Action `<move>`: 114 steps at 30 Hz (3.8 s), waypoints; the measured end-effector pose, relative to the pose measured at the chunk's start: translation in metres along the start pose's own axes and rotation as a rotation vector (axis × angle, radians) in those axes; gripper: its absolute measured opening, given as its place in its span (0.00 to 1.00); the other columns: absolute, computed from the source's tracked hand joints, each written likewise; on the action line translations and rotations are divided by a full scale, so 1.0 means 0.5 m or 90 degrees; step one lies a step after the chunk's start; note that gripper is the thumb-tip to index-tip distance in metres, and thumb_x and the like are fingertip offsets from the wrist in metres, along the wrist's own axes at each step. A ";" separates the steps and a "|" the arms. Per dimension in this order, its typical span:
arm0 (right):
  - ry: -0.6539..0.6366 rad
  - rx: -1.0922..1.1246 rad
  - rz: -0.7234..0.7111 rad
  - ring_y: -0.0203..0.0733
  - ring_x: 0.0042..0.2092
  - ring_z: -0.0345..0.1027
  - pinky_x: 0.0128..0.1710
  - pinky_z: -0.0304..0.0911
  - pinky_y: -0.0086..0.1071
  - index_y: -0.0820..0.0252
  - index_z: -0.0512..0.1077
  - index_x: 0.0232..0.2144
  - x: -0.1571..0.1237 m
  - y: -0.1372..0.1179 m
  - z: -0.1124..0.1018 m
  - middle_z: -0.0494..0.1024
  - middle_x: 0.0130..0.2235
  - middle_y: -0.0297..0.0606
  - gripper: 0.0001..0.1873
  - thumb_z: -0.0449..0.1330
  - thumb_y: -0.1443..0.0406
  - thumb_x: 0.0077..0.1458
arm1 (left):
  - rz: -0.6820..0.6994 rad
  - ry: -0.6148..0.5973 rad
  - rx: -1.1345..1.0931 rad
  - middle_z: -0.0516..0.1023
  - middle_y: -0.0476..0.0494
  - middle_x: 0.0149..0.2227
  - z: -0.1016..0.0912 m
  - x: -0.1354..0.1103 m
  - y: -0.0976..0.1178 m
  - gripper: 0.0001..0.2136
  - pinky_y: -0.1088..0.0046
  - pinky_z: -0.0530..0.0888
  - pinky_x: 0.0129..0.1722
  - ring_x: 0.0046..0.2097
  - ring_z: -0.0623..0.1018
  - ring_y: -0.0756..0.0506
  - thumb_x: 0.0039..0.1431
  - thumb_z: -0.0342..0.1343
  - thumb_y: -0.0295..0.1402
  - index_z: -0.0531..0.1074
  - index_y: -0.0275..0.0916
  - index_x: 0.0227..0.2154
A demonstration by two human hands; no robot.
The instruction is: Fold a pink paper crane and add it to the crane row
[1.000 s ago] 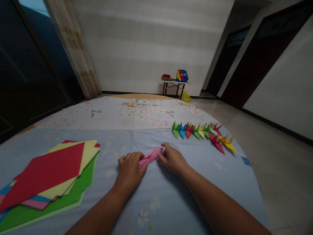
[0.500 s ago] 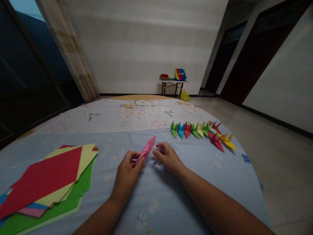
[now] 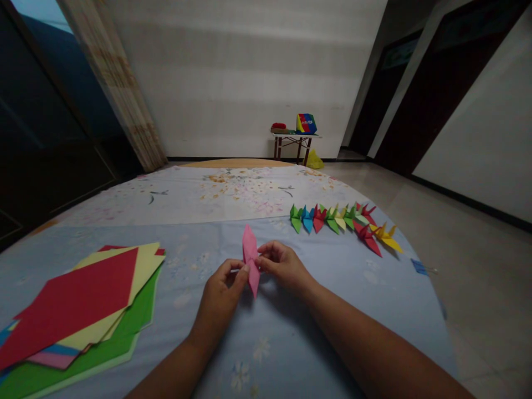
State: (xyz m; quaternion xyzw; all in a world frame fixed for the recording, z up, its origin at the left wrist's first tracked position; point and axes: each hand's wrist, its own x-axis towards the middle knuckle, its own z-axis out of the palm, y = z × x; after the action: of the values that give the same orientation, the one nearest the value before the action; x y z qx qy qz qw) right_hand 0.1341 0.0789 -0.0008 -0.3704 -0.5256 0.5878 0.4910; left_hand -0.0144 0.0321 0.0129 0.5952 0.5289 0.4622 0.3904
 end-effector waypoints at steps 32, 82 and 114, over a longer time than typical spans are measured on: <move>0.060 -0.263 -0.096 0.32 0.27 0.60 0.27 0.57 0.26 0.62 0.70 0.24 -0.012 -0.010 0.005 0.69 0.25 0.32 0.09 0.63 0.61 0.42 | 0.063 0.061 0.073 0.76 0.50 0.26 0.000 0.000 -0.006 0.08 0.72 0.71 0.35 0.31 0.76 0.47 0.53 0.53 0.38 0.70 0.39 0.25; -0.046 0.152 -0.004 0.31 0.28 0.64 0.33 0.59 0.28 0.60 0.68 0.27 -0.001 0.000 -0.008 0.72 0.27 0.30 0.15 0.66 0.58 0.41 | 0.298 0.195 0.206 0.69 0.42 0.45 0.007 -0.016 -0.004 0.14 0.60 0.67 0.49 0.48 0.70 0.43 0.51 0.58 0.30 0.63 0.41 0.40; -0.089 0.234 0.134 0.27 0.21 0.59 0.24 0.52 0.24 0.63 0.65 0.25 -0.015 0.003 0.018 0.68 0.21 0.28 0.22 0.70 0.57 0.33 | 0.125 0.090 0.098 0.72 0.47 0.31 0.007 -0.014 0.014 0.06 0.70 0.70 0.36 0.34 0.73 0.47 0.54 0.54 0.36 0.70 0.39 0.30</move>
State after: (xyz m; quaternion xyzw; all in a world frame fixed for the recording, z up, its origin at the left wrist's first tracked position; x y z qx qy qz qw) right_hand 0.1269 0.0695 -0.0014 -0.2860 -0.4004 0.7460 0.4487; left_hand -0.0091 0.0242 0.0175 0.6383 0.5278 0.4973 0.2584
